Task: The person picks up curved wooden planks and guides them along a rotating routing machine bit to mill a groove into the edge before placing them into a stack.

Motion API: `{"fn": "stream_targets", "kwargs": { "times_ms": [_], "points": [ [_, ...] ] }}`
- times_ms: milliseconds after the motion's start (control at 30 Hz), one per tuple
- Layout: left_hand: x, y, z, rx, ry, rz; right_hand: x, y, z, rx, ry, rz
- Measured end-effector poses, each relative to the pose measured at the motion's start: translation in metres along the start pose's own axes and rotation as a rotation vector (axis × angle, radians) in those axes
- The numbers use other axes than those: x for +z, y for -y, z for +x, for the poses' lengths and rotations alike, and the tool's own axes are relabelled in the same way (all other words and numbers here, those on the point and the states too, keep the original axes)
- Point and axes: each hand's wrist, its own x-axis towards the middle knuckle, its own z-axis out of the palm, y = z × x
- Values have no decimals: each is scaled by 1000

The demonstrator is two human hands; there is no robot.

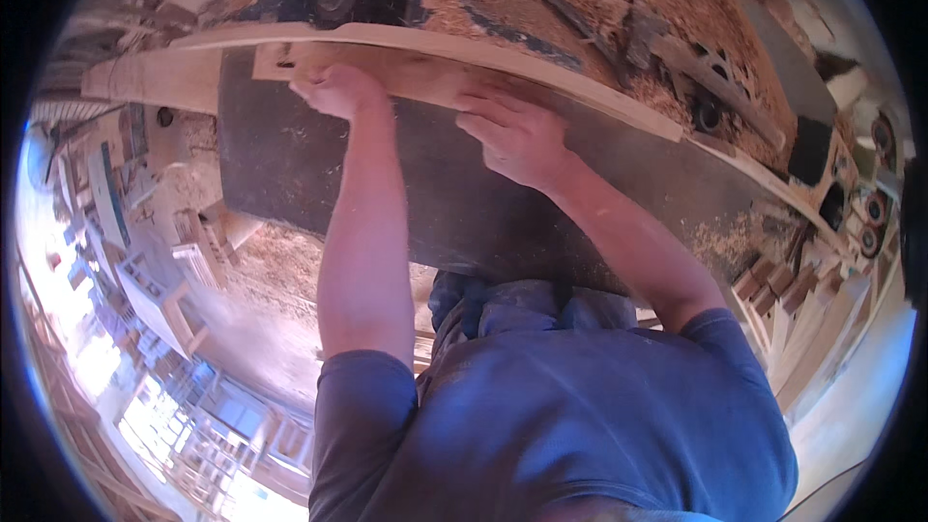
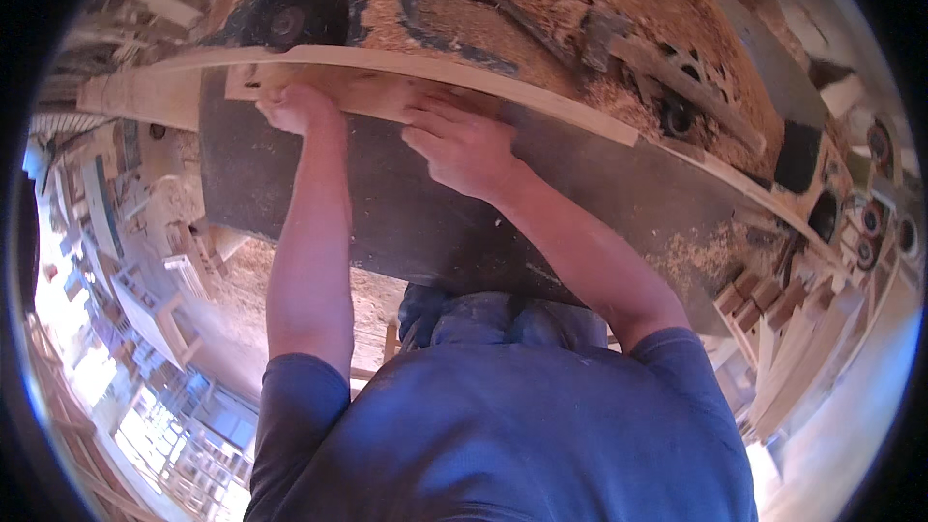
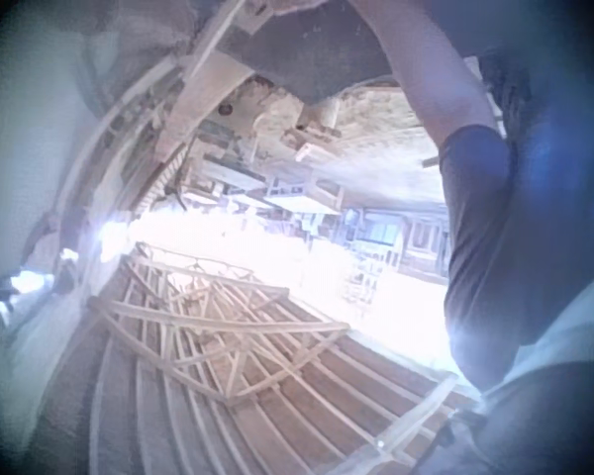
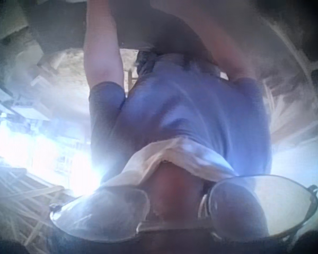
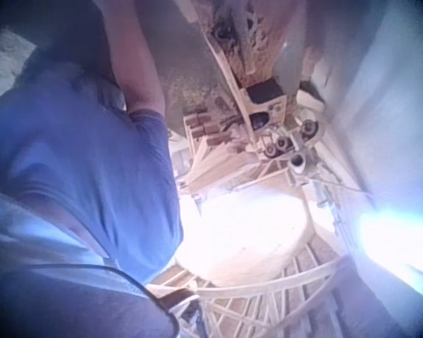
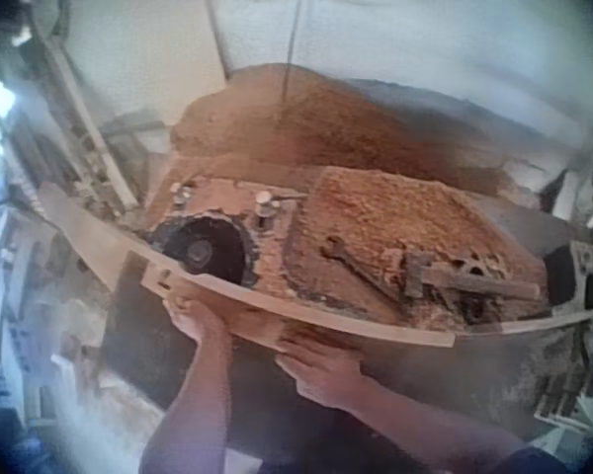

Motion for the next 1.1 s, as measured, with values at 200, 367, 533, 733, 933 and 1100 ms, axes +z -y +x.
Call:
{"fn": "stream_targets", "kwargs": {
  "times_ms": [200, 367, 533, 733, 933, 1100],
  "points": [
    [6, 8, 21, -40, 81, 14, 14, 1, 11, -1, -80, 11],
    [19, 19, 37, -102, 125, -140, 32, -1, 12, 76, -33, 70],
    [15, 99, 141, 80, 136, -9, 45, 16, 35, 33, -40, 128],
    [20, 26, 81, -78, 116, -161, 57, 11, 39, 76, -19, 78],
    [11, 7, 87, -69, 102, -117, 68, 16, 51, 84, -1, 98],
    [24, 66, 167, -82, 34, 58, 74, 24, 65, 39, -29, 127]
  ]
}}
